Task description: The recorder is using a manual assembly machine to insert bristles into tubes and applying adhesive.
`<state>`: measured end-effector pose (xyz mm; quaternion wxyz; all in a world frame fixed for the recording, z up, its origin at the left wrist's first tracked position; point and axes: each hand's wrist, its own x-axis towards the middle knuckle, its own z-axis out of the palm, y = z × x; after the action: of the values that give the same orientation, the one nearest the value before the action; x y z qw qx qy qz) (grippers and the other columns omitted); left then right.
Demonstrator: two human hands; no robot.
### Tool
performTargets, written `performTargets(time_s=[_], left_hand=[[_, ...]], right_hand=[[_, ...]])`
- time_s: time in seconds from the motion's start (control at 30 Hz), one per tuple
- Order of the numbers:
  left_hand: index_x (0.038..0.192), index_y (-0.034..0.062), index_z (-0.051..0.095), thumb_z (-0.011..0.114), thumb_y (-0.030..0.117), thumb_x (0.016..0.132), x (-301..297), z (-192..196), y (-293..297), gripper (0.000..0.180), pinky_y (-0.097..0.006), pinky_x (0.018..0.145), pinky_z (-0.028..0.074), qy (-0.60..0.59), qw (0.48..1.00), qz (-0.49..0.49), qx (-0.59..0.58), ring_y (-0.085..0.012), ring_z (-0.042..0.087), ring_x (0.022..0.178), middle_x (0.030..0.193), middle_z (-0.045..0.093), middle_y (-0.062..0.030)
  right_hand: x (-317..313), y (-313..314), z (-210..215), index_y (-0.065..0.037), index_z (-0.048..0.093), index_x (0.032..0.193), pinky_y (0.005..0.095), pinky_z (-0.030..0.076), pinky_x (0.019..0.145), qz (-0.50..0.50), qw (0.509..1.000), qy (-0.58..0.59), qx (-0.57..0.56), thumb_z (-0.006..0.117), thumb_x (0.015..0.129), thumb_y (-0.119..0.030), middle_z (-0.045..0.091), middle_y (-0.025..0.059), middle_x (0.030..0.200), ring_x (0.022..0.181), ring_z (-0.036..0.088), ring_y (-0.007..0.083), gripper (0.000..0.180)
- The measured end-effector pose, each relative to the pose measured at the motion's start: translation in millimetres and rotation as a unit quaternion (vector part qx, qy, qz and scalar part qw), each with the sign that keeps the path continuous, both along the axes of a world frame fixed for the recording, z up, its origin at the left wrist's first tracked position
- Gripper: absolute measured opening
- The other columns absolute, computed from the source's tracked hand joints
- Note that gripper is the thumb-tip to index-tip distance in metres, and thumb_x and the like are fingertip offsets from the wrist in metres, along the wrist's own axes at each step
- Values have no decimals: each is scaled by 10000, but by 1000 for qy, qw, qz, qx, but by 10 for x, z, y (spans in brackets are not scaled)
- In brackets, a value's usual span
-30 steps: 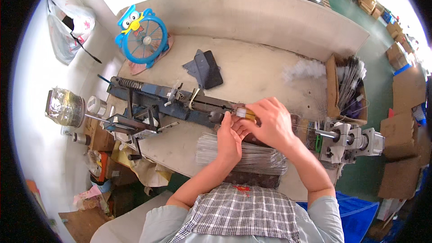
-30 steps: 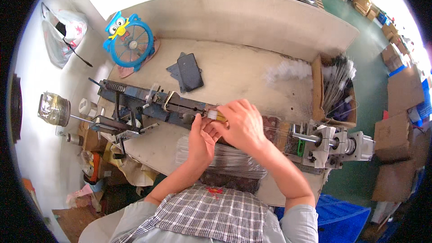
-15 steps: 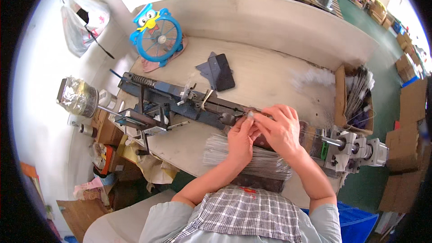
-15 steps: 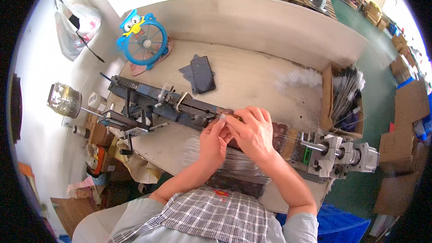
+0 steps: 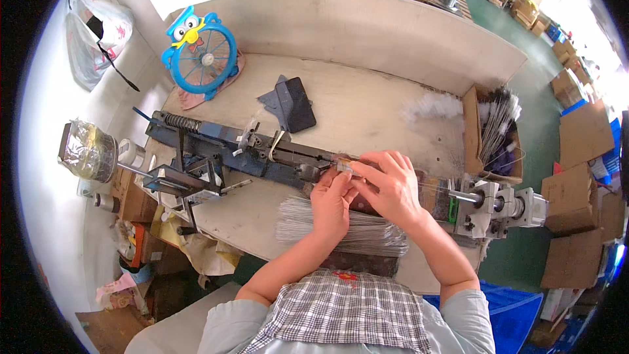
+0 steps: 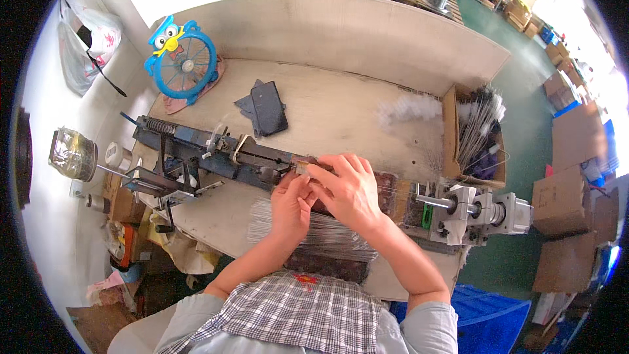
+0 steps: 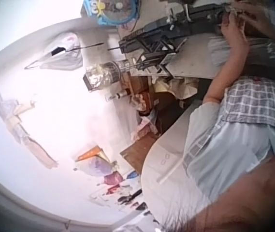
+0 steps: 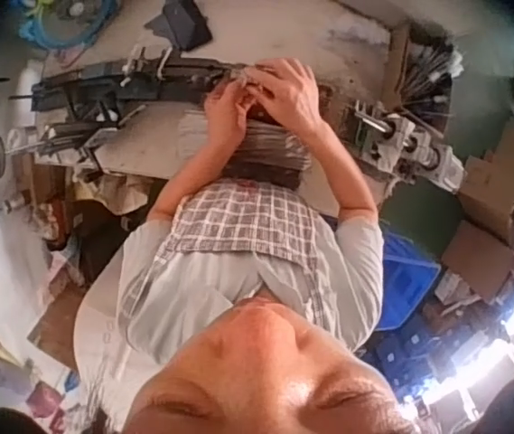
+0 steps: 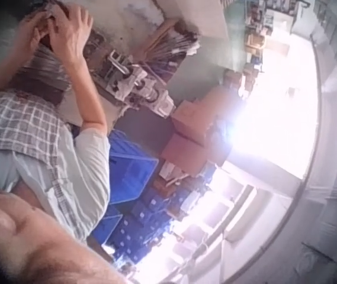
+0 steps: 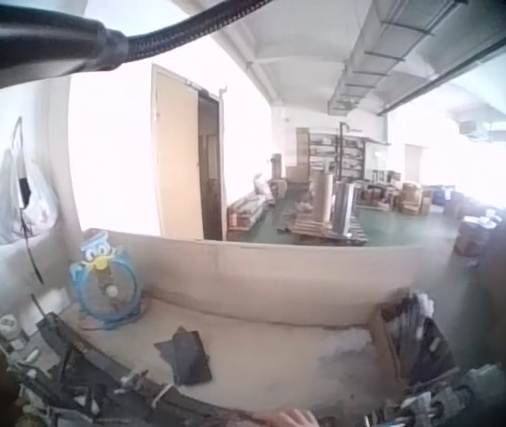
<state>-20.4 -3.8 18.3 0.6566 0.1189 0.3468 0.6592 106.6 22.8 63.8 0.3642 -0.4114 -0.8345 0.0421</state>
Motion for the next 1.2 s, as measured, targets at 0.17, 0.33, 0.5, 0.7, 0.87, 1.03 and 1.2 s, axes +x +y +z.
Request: performTargets(time_s=[0.17, 0.33, 0.5, 0.7, 0.87, 1.03, 1.2], left_hand=[[1017, 26, 599, 534, 100, 911, -16, 26, -4, 144, -289, 781, 507, -44, 999, -9, -7, -154, 635, 859, 962, 648, -62], [1006, 26, 591, 518, 116, 918, 7, 23, 11, 145, -299, 781, 505, -35, 999, 0, -15, -161, 633, 855, 959, 645, -63], [998, 63, 555, 486, 207, 931, -24, -12, -4, 173, -313, 839, 462, -39, 999, -9, -13, -147, 595, 931, 986, 624, -43], [1027, 56, 553, 499, 192, 922, -7, -25, -6, 179, -308, 847, 465, -55, 998, -21, -9, -144, 602, 945, 1000, 626, -49], [1027, 44, 561, 529, 105, 897, 21, 30, -31, 147, -290, 815, 485, -14, 1000, -9, 4, -150, 619, 918, 1015, 628, -58], [1024, 38, 572, 538, 58, 886, 48, 26, -11, 143, -282, 805, 492, 15, 1000, 0, 9, -148, 629, 901, 994, 640, -66], [1038, 34, 566, 537, 75, 894, 28, 28, -12, 152, -293, 812, 494, 0, 1000, -2, -1, -151, 628, 909, 1000, 638, -68]], right_hand=[[-22, 17, -35, -132, 671, 962, 386, 434, 798, -6, 1000, -7, -14, 712, 688, -156, 599, 36, 987, 911, 574, 237, 278], [-12, 32, -61, -129, 671, 945, 386, 431, 800, -3, 1000, -3, -21, 703, 694, -160, 598, 30, 991, 915, 571, 235, 255], [-90, 18, -17, -129, 670, 925, 387, 432, 797, -4, 1000, -3, -10, 702, 690, -159, 599, 20, 989, 914, 571, 232, 239], [-77, 30, -13, -121, 688, 937, 369, 434, 779, -5, 1000, 5, -7, 716, 666, -123, 616, 19, 974, 898, 578, 233, 272], [-38, 0, 3, -113, 675, 937, 378, 438, 807, -11, 1000, 4, -16, 720, 661, -127, 607, 27, 982, 919, 578, 232, 280], [19, 6, -38, -105, 681, 917, 370, 444, 782, -11, 1000, 9, -9, 723, 661, -115, 620, 28, 963, 892, 587, 231, 260], [-2, 2, -55, -98, 685, 894, 362, 451, 763, -11, 1000, 19, -1, 733, 648, -106, 629, 30, 951, 874, 595, 228, 250]])
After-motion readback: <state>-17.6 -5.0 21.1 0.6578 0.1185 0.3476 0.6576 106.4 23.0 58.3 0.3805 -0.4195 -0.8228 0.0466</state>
